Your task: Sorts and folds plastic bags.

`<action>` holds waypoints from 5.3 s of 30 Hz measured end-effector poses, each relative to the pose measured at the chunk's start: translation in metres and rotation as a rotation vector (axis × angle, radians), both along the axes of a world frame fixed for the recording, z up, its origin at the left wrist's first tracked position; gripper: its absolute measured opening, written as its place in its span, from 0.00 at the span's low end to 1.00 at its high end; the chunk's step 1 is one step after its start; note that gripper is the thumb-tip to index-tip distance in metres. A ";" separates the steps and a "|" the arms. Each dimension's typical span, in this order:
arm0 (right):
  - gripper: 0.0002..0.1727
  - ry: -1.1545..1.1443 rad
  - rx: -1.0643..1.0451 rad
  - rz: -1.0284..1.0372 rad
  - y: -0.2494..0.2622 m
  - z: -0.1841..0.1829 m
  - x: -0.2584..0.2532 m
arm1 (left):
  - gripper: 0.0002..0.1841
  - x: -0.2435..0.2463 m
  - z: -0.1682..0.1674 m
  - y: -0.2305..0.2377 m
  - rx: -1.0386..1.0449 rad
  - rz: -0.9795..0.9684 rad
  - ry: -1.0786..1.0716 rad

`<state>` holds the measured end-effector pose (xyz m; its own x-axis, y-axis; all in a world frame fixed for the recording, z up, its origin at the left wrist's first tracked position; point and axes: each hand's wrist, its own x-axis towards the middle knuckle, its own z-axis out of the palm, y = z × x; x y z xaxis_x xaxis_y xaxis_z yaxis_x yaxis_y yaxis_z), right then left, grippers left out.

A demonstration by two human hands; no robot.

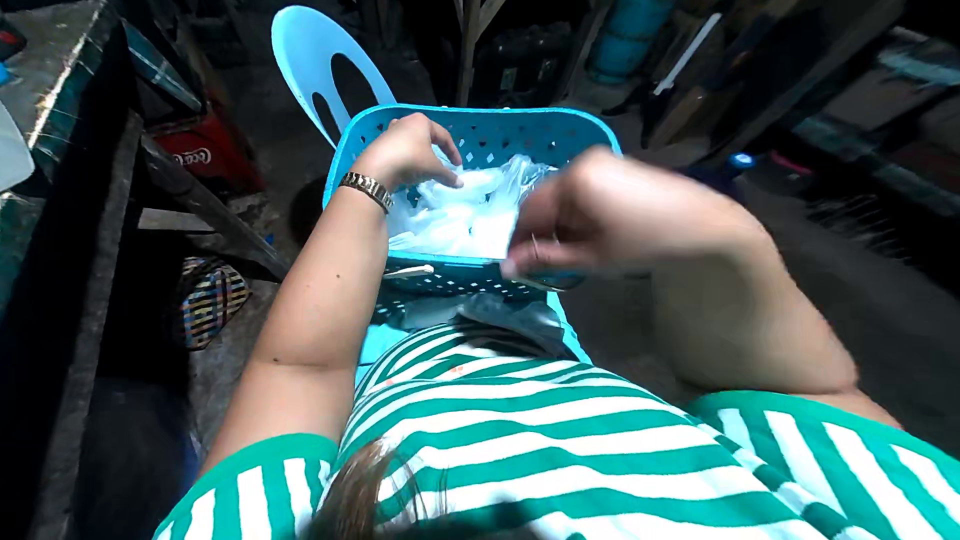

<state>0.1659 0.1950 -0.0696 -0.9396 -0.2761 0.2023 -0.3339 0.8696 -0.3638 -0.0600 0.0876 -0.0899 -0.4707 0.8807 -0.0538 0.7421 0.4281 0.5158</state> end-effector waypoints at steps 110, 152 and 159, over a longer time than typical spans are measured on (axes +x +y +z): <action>0.25 0.373 -1.268 -0.218 0.067 -0.028 -0.069 | 0.12 0.020 -0.002 -0.005 0.943 -0.099 -0.763; 0.09 0.322 -0.601 -0.455 0.055 -0.040 -0.081 | 0.10 0.029 -0.006 0.003 0.836 0.006 -0.600; 0.08 0.323 -0.729 -0.437 0.053 -0.040 -0.084 | 0.09 0.023 -0.011 0.005 0.944 -0.030 -0.652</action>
